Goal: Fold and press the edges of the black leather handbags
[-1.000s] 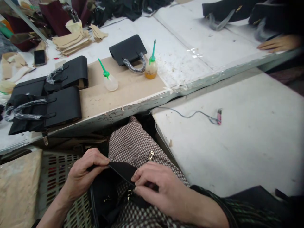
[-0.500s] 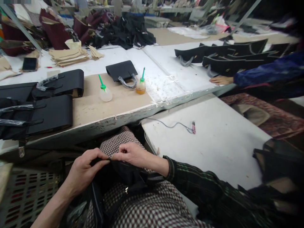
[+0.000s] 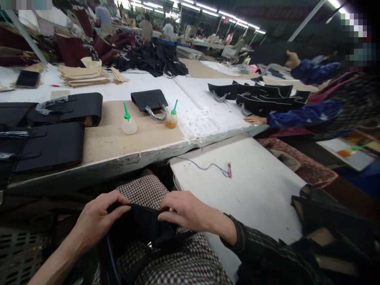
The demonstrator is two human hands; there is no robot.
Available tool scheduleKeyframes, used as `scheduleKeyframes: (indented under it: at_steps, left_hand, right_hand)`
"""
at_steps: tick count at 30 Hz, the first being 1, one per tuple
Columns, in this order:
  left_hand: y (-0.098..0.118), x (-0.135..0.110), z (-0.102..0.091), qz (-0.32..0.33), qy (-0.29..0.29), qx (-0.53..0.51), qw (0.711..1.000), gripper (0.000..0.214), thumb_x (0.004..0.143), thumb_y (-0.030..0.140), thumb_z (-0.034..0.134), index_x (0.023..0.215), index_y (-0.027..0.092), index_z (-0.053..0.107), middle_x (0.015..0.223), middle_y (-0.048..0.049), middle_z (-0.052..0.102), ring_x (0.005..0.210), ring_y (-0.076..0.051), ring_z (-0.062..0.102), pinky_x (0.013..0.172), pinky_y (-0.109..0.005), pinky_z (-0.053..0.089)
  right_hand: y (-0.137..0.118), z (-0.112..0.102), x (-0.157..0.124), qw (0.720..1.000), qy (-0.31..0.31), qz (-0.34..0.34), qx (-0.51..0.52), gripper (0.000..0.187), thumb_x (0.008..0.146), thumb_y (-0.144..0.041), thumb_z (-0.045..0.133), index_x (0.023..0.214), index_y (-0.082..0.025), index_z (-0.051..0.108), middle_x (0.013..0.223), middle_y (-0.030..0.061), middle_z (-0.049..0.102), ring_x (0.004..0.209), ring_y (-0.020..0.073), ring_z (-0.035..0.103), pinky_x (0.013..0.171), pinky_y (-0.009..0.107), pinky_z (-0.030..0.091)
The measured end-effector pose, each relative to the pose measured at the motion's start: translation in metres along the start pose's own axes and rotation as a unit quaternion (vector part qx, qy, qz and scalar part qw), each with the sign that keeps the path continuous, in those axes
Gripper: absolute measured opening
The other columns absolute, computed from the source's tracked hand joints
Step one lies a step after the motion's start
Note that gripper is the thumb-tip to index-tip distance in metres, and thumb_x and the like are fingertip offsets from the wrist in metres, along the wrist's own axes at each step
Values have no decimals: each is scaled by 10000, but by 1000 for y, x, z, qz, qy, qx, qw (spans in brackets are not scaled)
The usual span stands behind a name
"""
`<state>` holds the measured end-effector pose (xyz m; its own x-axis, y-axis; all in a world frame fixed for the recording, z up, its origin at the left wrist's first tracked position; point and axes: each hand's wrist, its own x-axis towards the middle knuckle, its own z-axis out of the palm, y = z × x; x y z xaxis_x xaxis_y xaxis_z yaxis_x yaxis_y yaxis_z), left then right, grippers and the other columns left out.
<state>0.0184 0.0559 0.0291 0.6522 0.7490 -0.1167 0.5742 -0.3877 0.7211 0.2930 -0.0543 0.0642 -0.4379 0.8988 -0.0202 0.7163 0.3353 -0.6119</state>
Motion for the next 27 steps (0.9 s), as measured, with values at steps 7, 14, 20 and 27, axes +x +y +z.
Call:
scheduleKeyframes:
  at_steps: [7, 14, 20, 27]
  left_hand:
    - [0, 3, -1, -18, 5, 20, 1000, 150, 871, 411, 621, 896, 269, 664, 925, 28, 717, 889, -190, 648, 796, -265, 466]
    - [1, 9, 1, -28, 17, 28, 999, 142, 878, 394, 606, 879, 262, 660, 901, 34, 717, 857, -185, 651, 774, -269, 453]
    - [10, 11, 2, -18, 15, 38, 999, 109, 873, 359, 616, 864, 262, 664, 899, 36, 715, 875, -191, 638, 802, -290, 434]
    - [12, 2, 2, 9, -2, 32, 999, 135, 882, 371, 614, 847, 247, 657, 891, 22, 698, 868, -187, 617, 791, -289, 434]
  right_hand:
    - [4, 7, 19, 964, -2, -98, -246, 303, 1031, -317, 348, 866, -170, 555, 741, 19, 608, 632, 137, 513, 506, 291, 287]
    - [25, 21, 20, 943, 100, -168, -269, 203, 994, -171, 421, 884, -156, 592, 853, 64, 680, 744, 154, 595, 621, 279, 433]
    - [37, 40, 16, 962, 168, -167, -139, 146, 968, -218, 512, 981, -162, 646, 1104, 92, 715, 943, 173, 664, 811, 300, 516]
    - [29, 36, 34, 989, 11, -6, 147, 257, 903, -428, 612, 948, -220, 757, 996, 18, 743, 913, 151, 677, 841, 232, 495]
